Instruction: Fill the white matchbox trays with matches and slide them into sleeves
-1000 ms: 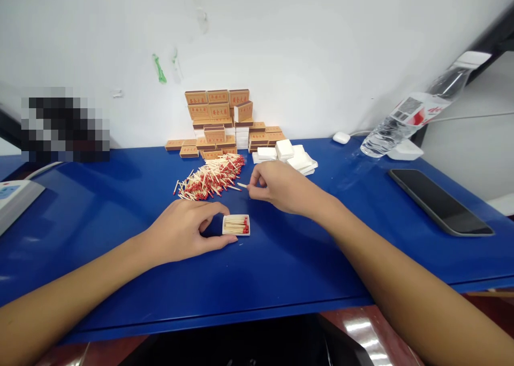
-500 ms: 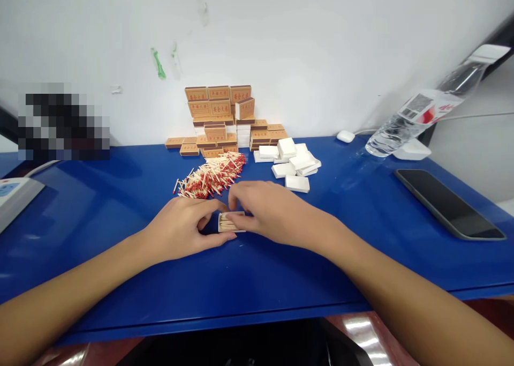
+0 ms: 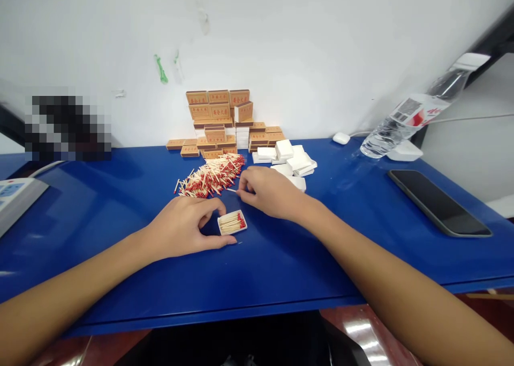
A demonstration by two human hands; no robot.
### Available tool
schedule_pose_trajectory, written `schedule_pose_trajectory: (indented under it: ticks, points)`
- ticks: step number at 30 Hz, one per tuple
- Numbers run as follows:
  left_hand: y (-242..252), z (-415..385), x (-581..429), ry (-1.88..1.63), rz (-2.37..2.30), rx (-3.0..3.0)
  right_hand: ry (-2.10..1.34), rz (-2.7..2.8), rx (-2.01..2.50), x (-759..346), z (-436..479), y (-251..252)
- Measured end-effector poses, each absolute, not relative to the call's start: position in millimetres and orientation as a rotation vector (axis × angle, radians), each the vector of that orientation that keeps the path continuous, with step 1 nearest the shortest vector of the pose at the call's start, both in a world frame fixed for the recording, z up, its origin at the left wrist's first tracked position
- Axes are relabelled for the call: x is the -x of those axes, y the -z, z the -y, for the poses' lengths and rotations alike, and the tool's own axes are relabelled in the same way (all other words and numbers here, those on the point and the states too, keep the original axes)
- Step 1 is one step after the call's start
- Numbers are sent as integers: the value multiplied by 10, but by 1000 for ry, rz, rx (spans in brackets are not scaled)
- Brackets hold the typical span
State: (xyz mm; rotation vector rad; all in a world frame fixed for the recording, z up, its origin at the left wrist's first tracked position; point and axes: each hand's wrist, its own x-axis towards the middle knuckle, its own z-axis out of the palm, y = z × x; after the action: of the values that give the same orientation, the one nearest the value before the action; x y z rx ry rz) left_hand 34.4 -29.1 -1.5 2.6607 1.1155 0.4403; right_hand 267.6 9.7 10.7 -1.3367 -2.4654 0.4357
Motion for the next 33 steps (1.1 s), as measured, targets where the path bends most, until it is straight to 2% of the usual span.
schedule_pose_trajectory:
  ticks: [7,13,17,22,33]
  points:
    - [9,274,-337,-446,-1119,-2643,-707,2657,1129,-2729,191,-384]
    - [2,278,-337,-425,-1118,-2654,-597,2642,1132,-2632,260,-329]
    - [10,284,-331,-413,-1100,-2654,-476,2401,1299,-2670,54,-278]
    - [20,309,-337,-396,-1026,-2654,-515,2196,1420,-2571,-163,-175]
    - [12,331,-333,-347,-1013,-2657,-319,2298,1555,-2299,-245,-139]
